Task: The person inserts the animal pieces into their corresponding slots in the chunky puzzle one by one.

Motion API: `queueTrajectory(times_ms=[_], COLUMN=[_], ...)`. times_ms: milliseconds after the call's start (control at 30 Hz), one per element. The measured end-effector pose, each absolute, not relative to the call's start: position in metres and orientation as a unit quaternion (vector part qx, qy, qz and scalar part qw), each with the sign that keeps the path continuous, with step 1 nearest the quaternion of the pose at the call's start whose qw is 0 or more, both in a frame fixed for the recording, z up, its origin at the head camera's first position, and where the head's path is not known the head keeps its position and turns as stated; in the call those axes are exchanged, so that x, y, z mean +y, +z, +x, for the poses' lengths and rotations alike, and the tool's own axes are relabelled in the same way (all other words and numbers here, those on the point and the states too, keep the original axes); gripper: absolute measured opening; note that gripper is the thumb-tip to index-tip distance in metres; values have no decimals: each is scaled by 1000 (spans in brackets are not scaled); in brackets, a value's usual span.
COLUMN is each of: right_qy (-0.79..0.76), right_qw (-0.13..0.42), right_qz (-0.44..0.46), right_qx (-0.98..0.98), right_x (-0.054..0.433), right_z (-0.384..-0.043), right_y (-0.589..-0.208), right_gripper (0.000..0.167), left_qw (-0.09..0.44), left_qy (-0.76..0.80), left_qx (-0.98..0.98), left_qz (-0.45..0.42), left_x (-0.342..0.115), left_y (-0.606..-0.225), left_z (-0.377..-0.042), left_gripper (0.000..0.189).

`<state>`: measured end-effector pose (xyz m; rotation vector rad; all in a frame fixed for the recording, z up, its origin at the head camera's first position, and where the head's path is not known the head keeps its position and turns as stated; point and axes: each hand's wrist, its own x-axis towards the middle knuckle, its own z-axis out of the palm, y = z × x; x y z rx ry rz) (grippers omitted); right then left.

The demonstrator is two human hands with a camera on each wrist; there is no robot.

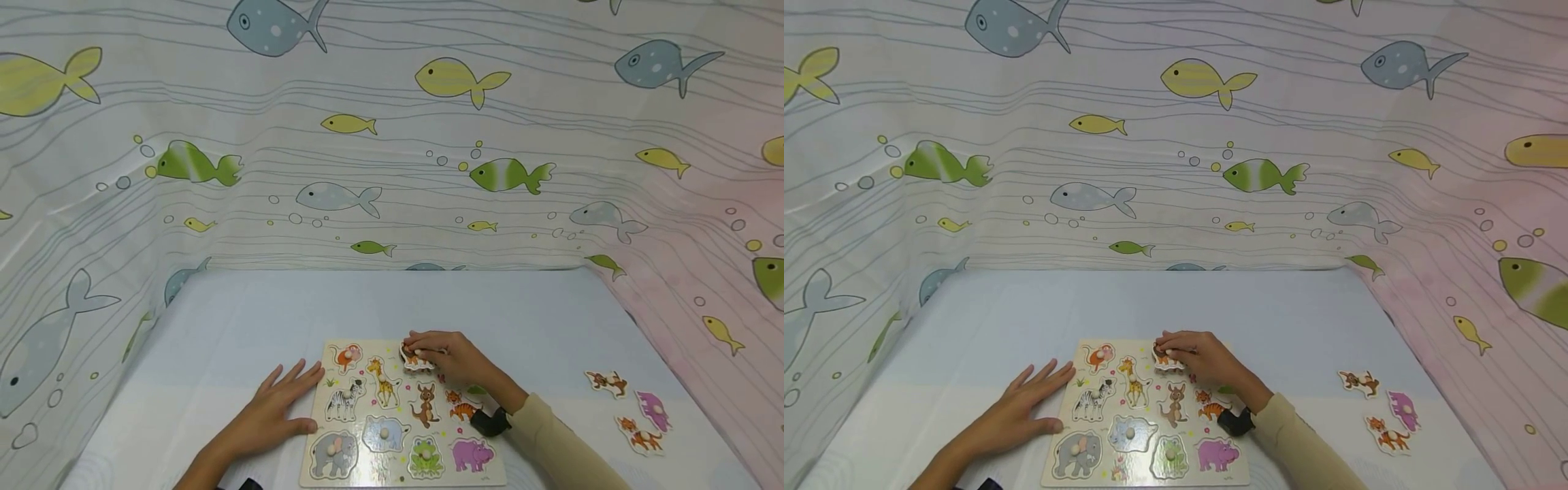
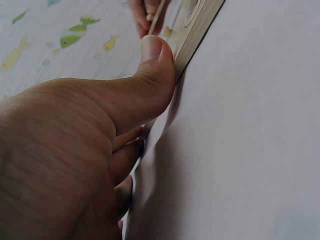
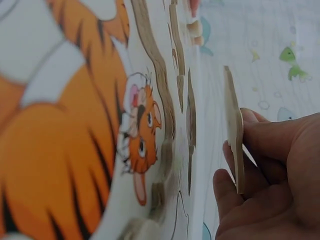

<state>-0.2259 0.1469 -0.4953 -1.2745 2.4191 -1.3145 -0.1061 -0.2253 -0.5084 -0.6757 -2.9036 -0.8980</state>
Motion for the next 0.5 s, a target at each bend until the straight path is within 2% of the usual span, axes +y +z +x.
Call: queueTrajectory(times_ms=[500], right_qy=[-425], right_qw=[95], right_qz=[-390], right_qx=[812], right_x=[149], right_z=[-228], right_y=[-500], right_gripper=[27], left_qw=[4], left_qy=[-288], left_qx=[-934], left_qz=[-211], left_x=[-225], left_y=[-508], left_z=[-106], left_gripper=[89])
